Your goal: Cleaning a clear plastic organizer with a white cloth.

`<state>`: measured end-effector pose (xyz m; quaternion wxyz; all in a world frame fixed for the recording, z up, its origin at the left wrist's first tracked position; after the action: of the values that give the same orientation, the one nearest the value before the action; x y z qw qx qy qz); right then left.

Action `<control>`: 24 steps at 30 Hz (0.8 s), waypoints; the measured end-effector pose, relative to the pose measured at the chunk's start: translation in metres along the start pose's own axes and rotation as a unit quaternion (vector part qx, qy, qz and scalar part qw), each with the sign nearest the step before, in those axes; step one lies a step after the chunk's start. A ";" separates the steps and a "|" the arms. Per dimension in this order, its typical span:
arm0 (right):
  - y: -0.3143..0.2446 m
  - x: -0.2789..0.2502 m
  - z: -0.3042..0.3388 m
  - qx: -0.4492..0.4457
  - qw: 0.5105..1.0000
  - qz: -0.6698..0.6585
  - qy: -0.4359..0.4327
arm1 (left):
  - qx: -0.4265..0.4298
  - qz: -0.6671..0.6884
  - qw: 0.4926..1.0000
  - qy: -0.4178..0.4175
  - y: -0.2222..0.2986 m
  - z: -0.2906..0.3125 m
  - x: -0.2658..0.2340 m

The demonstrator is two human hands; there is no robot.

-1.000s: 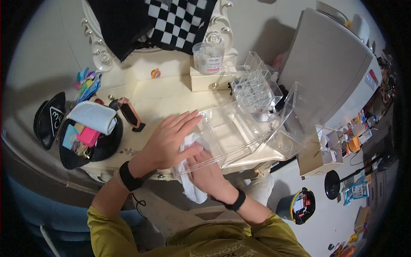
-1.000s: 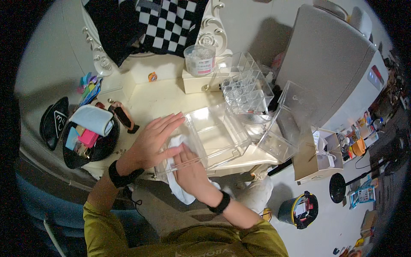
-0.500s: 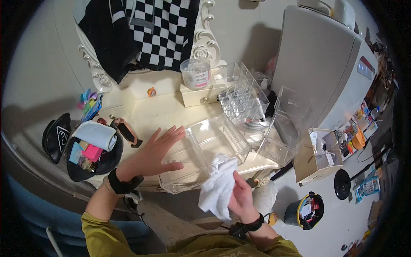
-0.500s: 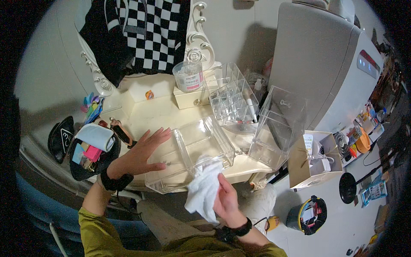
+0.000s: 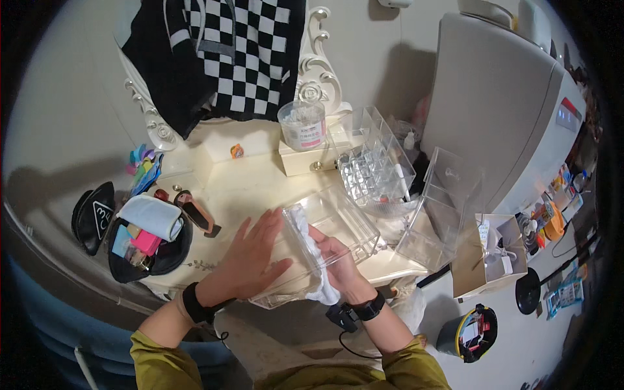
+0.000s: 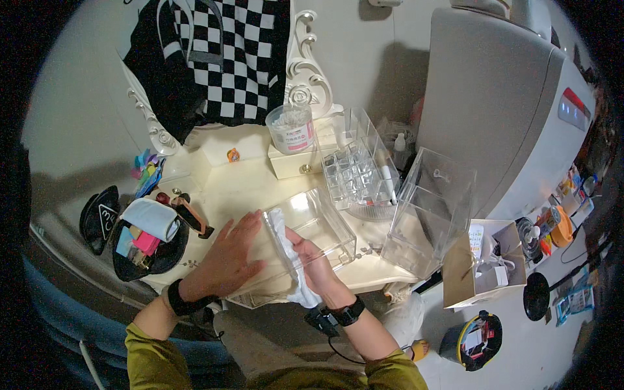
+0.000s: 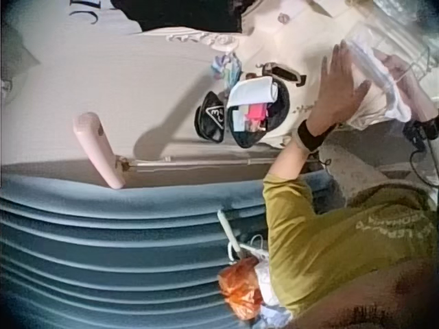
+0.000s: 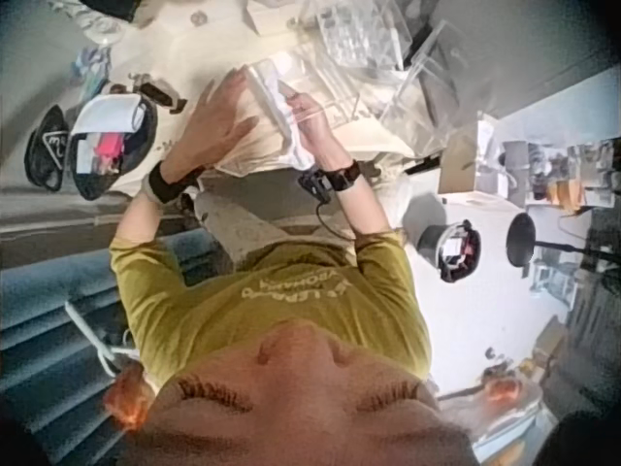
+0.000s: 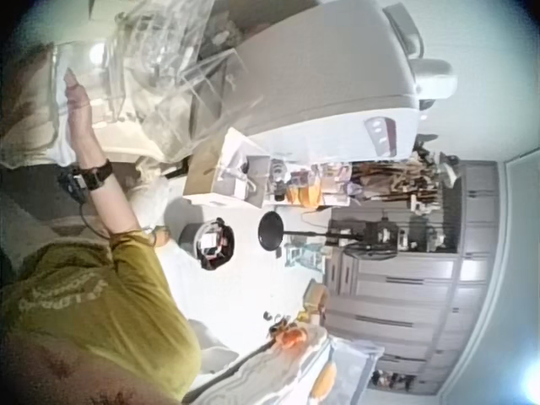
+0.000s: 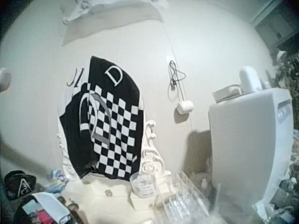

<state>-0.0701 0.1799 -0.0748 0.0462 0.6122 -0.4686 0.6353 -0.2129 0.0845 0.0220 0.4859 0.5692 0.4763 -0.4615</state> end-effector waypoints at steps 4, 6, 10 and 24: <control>-0.002 -0.001 0.016 0.004 0.998 0.048 -0.050 | -0.011 0.016 1.000 -0.005 0.000 -0.001 -0.003; 0.001 0.000 0.032 -0.010 0.995 0.081 -0.055 | -0.010 0.014 1.000 -0.006 0.000 -0.002 -0.001; 0.006 -0.002 0.057 -0.015 0.978 0.189 -0.083 | 0.003 0.014 1.000 -0.006 0.001 -0.001 -0.004; -0.002 -0.005 0.086 0.040 0.984 0.144 -0.100 | 0.021 0.040 0.999 -0.001 0.002 0.001 -0.005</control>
<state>-0.0048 0.1274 -0.0944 -0.1179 0.6002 -0.5285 0.5887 -0.2115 0.0827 0.0270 0.4922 0.5976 0.4429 -0.4522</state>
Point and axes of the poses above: each hand's wrist, its own z-axis away from the middle knuckle, its own x-axis out of the palm, y = z × x, the point moved 2 cm from there along -z, towards the middle knuckle, and after that the axes turned 8 degrees about -x, right-handed, at the moved point
